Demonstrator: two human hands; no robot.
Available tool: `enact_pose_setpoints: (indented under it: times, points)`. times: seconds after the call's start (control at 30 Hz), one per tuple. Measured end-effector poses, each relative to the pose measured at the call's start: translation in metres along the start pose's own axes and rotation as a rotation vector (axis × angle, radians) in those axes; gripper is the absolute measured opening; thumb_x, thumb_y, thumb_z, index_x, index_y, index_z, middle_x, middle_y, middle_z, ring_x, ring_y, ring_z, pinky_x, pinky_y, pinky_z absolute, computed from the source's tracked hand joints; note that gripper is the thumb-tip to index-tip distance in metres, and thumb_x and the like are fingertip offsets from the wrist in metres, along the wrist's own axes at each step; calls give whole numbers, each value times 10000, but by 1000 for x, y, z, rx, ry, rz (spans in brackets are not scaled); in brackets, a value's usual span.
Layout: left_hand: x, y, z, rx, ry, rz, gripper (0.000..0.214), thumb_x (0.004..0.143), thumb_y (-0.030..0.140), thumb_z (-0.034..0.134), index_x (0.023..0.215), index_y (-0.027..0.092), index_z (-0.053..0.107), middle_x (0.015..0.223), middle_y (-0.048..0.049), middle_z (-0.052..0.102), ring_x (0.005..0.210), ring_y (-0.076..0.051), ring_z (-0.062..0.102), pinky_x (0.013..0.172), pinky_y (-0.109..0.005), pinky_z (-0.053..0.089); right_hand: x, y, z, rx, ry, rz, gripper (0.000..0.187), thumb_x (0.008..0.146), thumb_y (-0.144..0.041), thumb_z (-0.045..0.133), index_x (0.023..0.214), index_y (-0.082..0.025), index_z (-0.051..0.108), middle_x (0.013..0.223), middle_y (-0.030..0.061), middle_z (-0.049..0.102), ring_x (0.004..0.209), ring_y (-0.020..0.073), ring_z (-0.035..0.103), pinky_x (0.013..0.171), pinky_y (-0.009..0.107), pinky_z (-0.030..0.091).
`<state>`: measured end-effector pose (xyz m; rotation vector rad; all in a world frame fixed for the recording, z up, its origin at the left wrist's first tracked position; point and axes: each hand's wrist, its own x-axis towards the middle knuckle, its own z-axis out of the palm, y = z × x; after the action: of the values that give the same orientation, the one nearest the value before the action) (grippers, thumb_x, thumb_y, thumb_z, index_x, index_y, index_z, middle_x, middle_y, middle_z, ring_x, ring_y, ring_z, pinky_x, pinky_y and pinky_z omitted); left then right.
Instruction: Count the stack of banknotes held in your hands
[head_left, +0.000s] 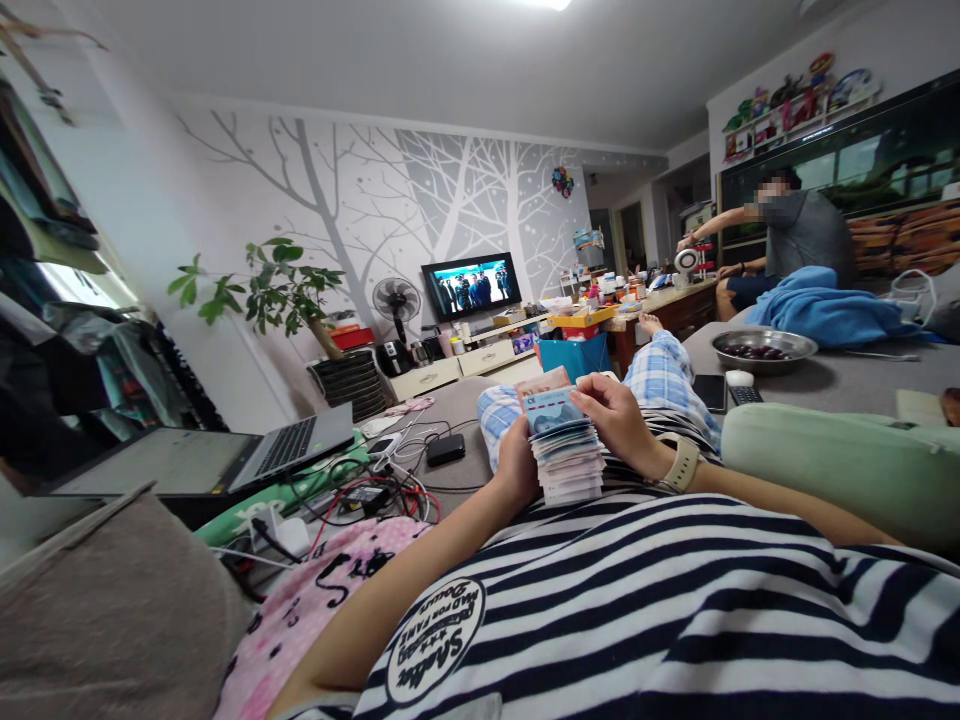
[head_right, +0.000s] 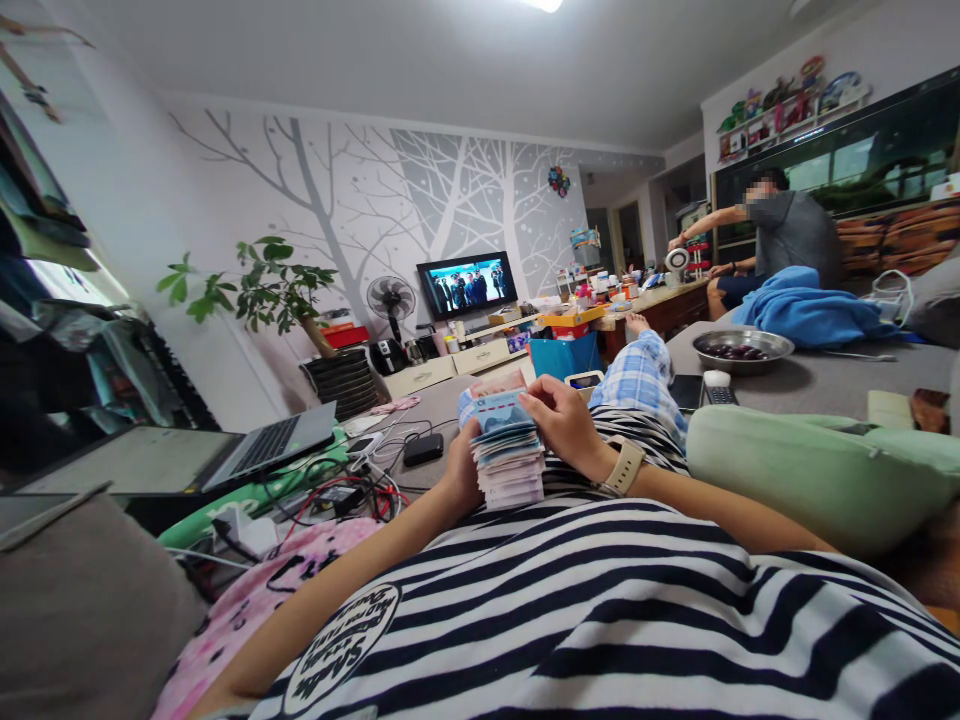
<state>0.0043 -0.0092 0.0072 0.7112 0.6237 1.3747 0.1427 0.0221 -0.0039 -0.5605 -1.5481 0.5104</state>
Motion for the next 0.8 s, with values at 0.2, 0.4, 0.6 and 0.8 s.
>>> enact_pose_setpoints:
  times: [0.2,0.4,0.6,0.8]
  points:
    - [0,1,1,26,22,23,148,622,163,582,762,156,633,664,-19,680,738,-234,681,783,-366,539,0,-1,0,5,1,9,222,833,-362,571,694,-189,556,663,-13,534,651,140,466,617,268,377]
    - [0,0,0,37,-14,21,125,604,204,603,721,163,612,673,-26,681,751,-244,679,781,-373,537,0,-1,0,-2,10,10,217,828,-364,571,697,-191,561,664,-7,542,661,147,473,610,269,384]
    - [4,0,-4,64,13,85,94,584,202,621,656,165,575,627,-17,649,714,-242,668,743,-368,537,0,-3,0,-23,11,-4,218,828,-366,565,691,-196,559,654,-4,540,671,153,480,608,270,394]
    - [7,0,-6,74,46,98,85,603,204,629,629,160,561,574,-1,614,675,-212,653,705,-329,533,0,-4,0,-35,11,-14,226,826,-373,564,684,-198,556,654,-3,542,673,154,485,610,272,399]
